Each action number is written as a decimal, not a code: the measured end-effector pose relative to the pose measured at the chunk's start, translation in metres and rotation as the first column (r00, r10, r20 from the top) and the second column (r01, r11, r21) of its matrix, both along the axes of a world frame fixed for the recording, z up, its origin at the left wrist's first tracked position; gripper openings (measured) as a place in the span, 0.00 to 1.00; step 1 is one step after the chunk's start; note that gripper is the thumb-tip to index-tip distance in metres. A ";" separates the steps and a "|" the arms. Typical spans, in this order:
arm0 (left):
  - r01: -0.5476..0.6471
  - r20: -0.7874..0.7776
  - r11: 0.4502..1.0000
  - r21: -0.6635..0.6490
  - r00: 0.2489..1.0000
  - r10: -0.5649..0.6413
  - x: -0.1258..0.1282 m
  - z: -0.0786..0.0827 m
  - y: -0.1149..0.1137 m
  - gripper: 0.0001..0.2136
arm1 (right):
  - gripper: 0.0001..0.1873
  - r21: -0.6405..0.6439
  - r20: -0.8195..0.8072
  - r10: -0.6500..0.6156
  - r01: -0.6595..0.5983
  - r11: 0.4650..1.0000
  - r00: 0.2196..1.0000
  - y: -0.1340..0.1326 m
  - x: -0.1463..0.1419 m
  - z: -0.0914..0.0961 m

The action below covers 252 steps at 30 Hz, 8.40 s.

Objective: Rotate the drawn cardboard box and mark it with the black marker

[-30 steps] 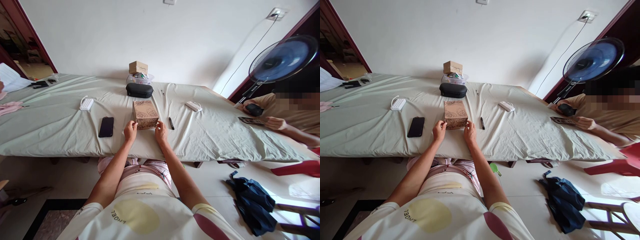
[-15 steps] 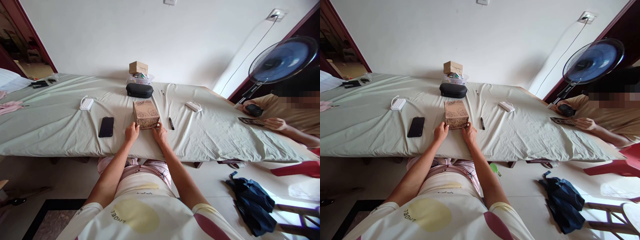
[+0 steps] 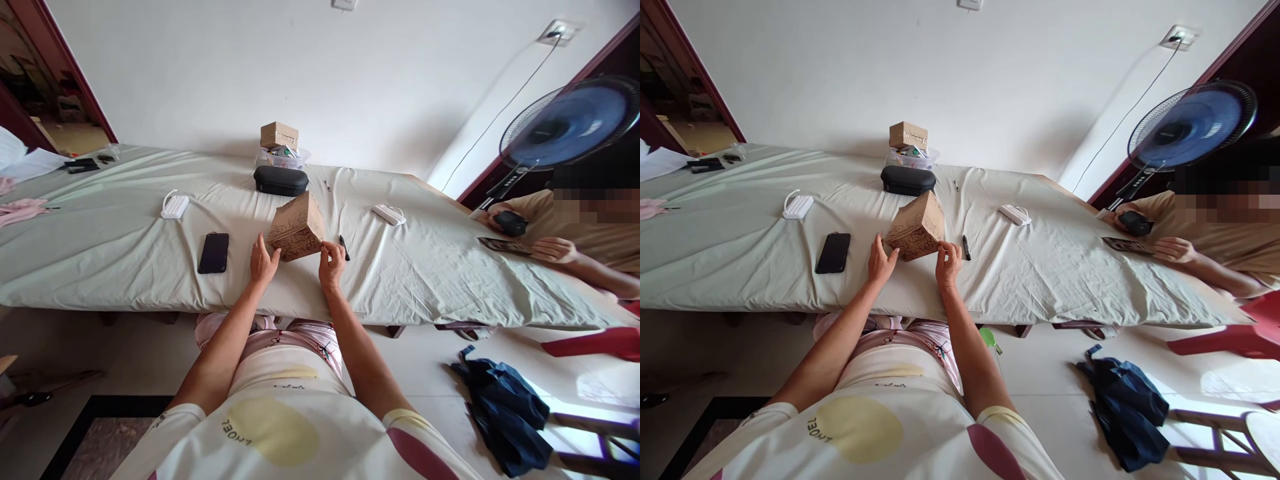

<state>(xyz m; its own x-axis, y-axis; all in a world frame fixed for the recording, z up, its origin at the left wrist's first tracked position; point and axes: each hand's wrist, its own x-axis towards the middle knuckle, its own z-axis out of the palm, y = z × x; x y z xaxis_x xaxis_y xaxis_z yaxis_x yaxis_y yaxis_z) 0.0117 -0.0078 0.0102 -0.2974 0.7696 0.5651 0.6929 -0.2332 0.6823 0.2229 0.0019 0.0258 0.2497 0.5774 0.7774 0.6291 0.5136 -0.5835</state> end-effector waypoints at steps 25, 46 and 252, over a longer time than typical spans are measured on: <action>-0.046 -0.222 0.967 -0.249 0.975 -0.011 0.002 0.013 -0.006 0.04 | 0.20 -0.271 0.065 0.268 -0.241 0.932 0.961 0.004 -0.009 -0.012; -0.025 -0.173 0.921 -0.388 0.984 -0.046 0.002 0.025 -0.010 0.06 | 0.08 -0.465 0.050 0.189 -0.145 0.873 0.981 -0.002 -0.011 -0.006; -0.152 0.057 0.967 0.203 0.988 0.143 0.001 0.007 -0.007 0.38 | 0.28 -0.073 -0.086 0.050 -0.056 0.996 0.995 -0.005 -0.003 -0.005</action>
<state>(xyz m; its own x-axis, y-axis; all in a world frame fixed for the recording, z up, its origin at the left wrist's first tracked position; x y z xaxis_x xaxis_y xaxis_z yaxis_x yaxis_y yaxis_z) 0.0122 -0.0152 0.0173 -0.4251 0.5838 0.6917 0.7023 -0.2694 0.6590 0.2202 -0.0027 0.0206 0.2798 0.6474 0.7089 0.5491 0.4979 -0.6713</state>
